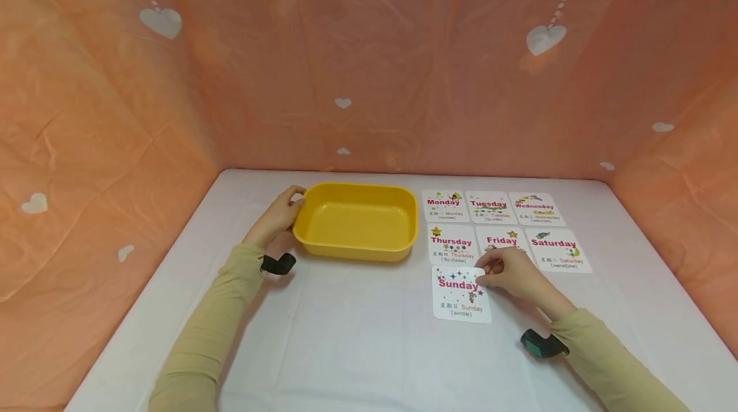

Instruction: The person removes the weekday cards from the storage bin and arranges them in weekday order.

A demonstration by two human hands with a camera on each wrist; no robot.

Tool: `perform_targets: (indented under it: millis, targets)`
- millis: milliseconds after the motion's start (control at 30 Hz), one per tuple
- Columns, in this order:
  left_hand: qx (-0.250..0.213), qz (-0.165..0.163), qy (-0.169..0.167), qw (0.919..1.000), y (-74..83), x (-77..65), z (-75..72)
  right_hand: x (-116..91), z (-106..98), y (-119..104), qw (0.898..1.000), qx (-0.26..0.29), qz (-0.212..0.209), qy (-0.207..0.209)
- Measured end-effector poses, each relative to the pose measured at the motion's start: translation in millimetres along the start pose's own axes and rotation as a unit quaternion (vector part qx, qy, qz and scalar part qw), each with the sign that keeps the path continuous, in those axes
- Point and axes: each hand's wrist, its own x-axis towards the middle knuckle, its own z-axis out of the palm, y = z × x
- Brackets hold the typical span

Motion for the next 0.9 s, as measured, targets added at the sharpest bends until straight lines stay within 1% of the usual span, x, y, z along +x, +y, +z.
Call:
perform_targets:
  millis: [267,500,733,833,900]
  targets:
    - [-0.001,-0.005,0.001,1.0,-0.2,1.1,-0.5,-2.7,0.9,-3.9,1.0,-0.01,-0.003,0.008]
    - [-0.007,-0.006,-0.004,0.9999,-1.6,1.4,-1.8,-3.7,1.6,-6.2,1.0,-0.012,0.002,0.011]
    - [-0.002,-0.009,0.001,1.0,-1.1,0.2,-3.0,-2.4,2.4,-5.8,1.0,-0.011,-0.002,0.011]
    - [0.001,-0.011,0.006,0.9999,-1.3,-0.2,-2.9,-0.2,-0.9,-3.0,1.0,0.0,0.009,0.004]
    - [0.002,-0.01,0.008,0.9999,-2.2,-0.1,-2.0,0.0,-6.4,-0.8,0.999,0.023,0.023,0.0]
